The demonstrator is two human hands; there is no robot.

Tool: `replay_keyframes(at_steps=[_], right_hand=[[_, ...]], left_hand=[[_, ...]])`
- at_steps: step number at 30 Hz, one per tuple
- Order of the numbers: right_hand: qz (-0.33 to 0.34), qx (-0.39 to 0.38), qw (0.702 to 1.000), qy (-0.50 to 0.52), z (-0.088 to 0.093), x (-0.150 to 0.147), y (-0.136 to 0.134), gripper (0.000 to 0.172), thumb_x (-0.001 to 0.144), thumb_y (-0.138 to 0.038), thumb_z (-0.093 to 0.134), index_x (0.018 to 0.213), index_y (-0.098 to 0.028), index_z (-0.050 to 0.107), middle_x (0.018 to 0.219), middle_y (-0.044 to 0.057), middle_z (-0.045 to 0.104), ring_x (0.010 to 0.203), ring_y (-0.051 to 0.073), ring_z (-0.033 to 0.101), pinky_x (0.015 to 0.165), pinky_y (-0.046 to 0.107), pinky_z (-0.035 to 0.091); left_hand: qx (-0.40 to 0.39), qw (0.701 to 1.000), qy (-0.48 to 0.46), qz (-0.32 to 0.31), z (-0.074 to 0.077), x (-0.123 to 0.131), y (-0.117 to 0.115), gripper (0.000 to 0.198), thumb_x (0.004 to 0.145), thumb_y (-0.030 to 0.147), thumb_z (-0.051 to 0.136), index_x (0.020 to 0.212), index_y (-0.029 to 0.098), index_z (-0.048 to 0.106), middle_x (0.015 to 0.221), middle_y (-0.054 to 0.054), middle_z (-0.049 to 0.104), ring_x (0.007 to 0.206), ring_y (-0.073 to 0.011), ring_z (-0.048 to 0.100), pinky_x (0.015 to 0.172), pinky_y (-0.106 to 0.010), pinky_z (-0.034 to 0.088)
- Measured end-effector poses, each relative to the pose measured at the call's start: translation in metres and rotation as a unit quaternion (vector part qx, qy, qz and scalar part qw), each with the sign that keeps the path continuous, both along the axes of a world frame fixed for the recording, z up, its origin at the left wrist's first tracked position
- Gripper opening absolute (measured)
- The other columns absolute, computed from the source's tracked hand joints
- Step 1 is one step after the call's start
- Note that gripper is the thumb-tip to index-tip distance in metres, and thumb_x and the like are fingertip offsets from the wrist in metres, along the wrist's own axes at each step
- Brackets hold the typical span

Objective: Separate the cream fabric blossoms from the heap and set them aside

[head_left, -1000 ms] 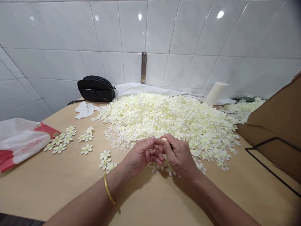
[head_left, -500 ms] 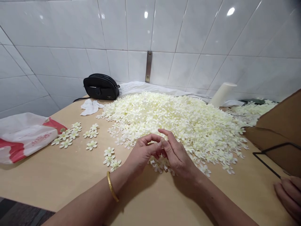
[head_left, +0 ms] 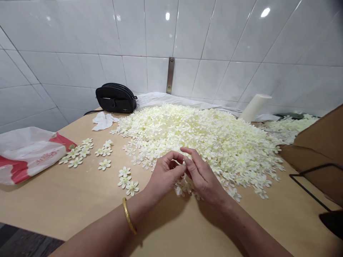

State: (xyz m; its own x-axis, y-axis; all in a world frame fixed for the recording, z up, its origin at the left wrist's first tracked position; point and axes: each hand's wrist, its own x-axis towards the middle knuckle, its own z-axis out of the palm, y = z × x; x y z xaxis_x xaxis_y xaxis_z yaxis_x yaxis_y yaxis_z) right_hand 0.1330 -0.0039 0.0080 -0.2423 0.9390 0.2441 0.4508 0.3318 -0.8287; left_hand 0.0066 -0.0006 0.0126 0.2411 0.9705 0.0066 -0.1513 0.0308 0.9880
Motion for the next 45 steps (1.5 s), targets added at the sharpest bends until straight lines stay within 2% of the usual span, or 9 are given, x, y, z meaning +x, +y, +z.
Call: replay_keyframes(at_steps=[7, 12, 15, 19, 26, 30, 36, 40, 45], right_hand=[[0.030, 0.034, 0.998, -0.035, 0.001, -0.003, -0.004, 0.034, 0.087, -0.029, 0.029, 0.119, -0.021, 0.037, 0.057, -0.004, 0.052, 0.050, 0.010, 0.049, 0.049, 0.020, 0.037], [-0.070, 0.107, 0.991, -0.050, 0.000, 0.003, 0.000, 0.032, 0.086, -0.024, 0.032, 0.114, -0.019, 0.044, 0.056, -0.003, 0.046, 0.042, 0.009, 0.040, 0.042, 0.021, 0.033], [-0.045, 0.191, 0.980, -0.040, 0.004, 0.008, 0.002, 0.036, 0.081, -0.015, 0.034, 0.114, -0.019, 0.047, 0.090, 0.006, 0.053, 0.069, 0.013, 0.052, 0.063, 0.027, 0.044], [0.086, 0.222, 0.968, -0.076, 0.008, 0.010, 0.004, 0.043, 0.075, -0.007, 0.039, 0.114, -0.023, 0.049, 0.115, 0.008, 0.046, 0.105, 0.020, 0.044, 0.088, 0.035, 0.038], [0.052, 0.162, 0.985, -0.010, 0.010, 0.008, 0.004, 0.012, 0.079, -0.017, 0.045, 0.079, -0.019, 0.056, 0.082, 0.005, 0.056, 0.078, 0.016, 0.053, 0.071, 0.029, 0.042], [0.002, 0.066, 0.997, 0.049, 0.011, 0.006, 0.002, 0.013, 0.080, -0.025, 0.046, 0.075, -0.017, 0.054, 0.065, 0.000, 0.053, 0.059, 0.011, 0.048, 0.056, 0.022, 0.039], [-0.046, -0.015, 0.994, 0.095, 0.007, 0.005, 0.002, 0.018, 0.080, -0.033, 0.046, 0.071, -0.017, 0.050, 0.052, -0.004, 0.042, 0.047, 0.007, 0.038, 0.043, 0.019, 0.031], [-0.064, 0.004, 0.996, 0.066, 0.005, 0.004, 0.001, 0.019, 0.081, -0.033, 0.044, 0.072, -0.017, 0.051, 0.050, -0.005, 0.040, 0.046, 0.007, 0.036, 0.043, 0.019, 0.030], [-0.081, 0.099, 0.991, 0.038, 0.002, 0.003, 0.002, 0.013, 0.079, -0.028, 0.047, 0.082, -0.018, 0.054, 0.063, -0.002, 0.049, 0.056, 0.010, 0.044, 0.054, 0.022, 0.037]], left_hand=[[0.009, 1.000, -0.007, 0.025, -0.003, 0.003, -0.001, 0.006, 0.064, 0.010, 0.051, 0.061, 0.015, 0.047, 0.048, 0.005, 0.046, 0.046, -0.0058, 0.043, 0.047, -0.019, 0.035], [-0.047, 0.994, -0.091, 0.041, -0.003, -0.005, 0.007, 0.008, 0.062, 0.013, 0.056, 0.062, 0.015, 0.048, 0.052, 0.005, 0.048, 0.047, -0.0069, 0.049, 0.050, -0.021, 0.039], [-0.111, 0.985, -0.132, 0.031, -0.003, -0.011, 0.013, 0.012, 0.059, 0.011, 0.056, 0.066, 0.015, 0.048, 0.048, 0.005, 0.047, 0.042, -0.0075, 0.048, 0.043, -0.019, 0.036], [-0.151, 0.975, -0.160, -0.024, -0.006, -0.015, 0.017, 0.017, 0.057, 0.008, 0.052, 0.073, 0.015, 0.051, 0.046, 0.003, 0.050, 0.037, -0.0060, 0.045, 0.038, -0.017, 0.032], [-0.148, 0.977, -0.138, -0.073, -0.006, -0.012, 0.015, 0.010, 0.065, 0.018, 0.054, 0.075, 0.016, 0.053, 0.047, 0.003, 0.050, 0.037, -0.0062, 0.043, 0.039, -0.018, 0.031], [-0.075, 0.989, -0.111, -0.060, -0.001, -0.010, 0.010, 0.017, 0.071, 0.031, 0.056, 0.075, 0.014, 0.057, 0.061, 0.001, 0.052, 0.053, -0.0073, 0.049, 0.050, -0.020, 0.037], [-0.022, 0.995, -0.084, -0.042, -0.002, -0.010, 0.007, 0.009, 0.066, 0.018, 0.060, 0.073, 0.014, 0.055, 0.055, 0.003, 0.050, 0.052, -0.0070, 0.047, 0.055, -0.022, 0.037], [-0.037, 0.996, -0.085, -0.014, -0.003, -0.007, 0.007, 0.008, 0.067, 0.018, 0.059, 0.068, 0.015, 0.052, 0.049, 0.005, 0.048, 0.048, -0.0066, 0.044, 0.053, -0.021, 0.035], [-0.054, 0.994, -0.097, -0.007, -0.004, -0.008, 0.009, 0.012, 0.067, 0.021, 0.060, 0.069, 0.015, 0.050, 0.048, 0.004, 0.049, 0.048, -0.0067, 0.044, 0.051, -0.021, 0.035]])
